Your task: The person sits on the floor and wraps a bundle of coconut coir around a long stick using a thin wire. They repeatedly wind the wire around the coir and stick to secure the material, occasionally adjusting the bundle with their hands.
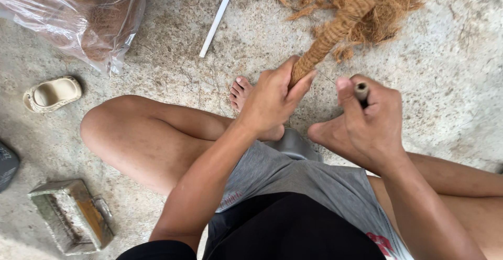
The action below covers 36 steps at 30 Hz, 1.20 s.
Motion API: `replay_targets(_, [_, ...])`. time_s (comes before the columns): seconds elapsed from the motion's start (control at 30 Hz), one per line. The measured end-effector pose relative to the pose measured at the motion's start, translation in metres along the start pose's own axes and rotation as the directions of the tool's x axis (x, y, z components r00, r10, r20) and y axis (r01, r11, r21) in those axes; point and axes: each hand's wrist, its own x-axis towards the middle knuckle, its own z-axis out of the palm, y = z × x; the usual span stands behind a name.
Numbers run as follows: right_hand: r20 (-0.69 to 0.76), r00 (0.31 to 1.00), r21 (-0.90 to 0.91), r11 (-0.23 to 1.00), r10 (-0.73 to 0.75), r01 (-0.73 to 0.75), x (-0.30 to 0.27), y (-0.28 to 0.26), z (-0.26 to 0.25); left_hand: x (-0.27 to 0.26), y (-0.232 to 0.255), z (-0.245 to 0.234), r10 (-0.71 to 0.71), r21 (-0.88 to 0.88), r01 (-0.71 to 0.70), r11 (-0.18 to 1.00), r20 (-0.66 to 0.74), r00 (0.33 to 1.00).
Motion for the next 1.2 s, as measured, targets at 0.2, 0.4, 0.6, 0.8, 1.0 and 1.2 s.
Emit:
replay_targets(0.2, [0.148, 0.926, -0.39, 0.84, -0.348, 0.378, 0.003, -0.018, -0.004, 0.052, 0.0, -0.003, 0.154, 0.232, -0.191, 0.954, 0.172, 0.973])
replay_targets(0.4, [0.431, 0.892, -0.673, 0.61, -0.138, 0.419, 0.027, -0.033, -0.014, 0.071, -0.002, 0.007, 0.216, 0.466, -0.357, 0.809, 0.329, 0.919])
replay_targets(0.6, [0.648, 0.761, -0.648, 0.533, 0.01, 0.544, 0.057, -0.045, -0.051, 0.044, 0.01, 0.023, -0.032, 0.529, -0.319, 0.786, 0.551, 0.834])
replay_targets(0.8, [0.764, 0.637, -0.524, 0.676, 0.104, 0.518, 0.073, -0.029, -0.077, 0.017, 0.035, 0.019, 0.301, 0.425, -0.628, 0.652, 0.615, 0.729])
replay_targets(1.0, [0.826, 0.555, -0.336, 0.881, 0.104, 0.334, 0.074, 0.016, -0.083, 0.007, 0.047, 0.014, 0.299, 0.339, -0.662, 0.669, 0.692, 0.657])
replay_targets(1.2, [0.763, 0.646, 0.03, 1.0, -0.024, 0.002, 0.061, 0.071, -0.068, 0.007, 0.037, 0.013, 0.413, 0.227, -0.634, 0.739, 0.591, 0.693])
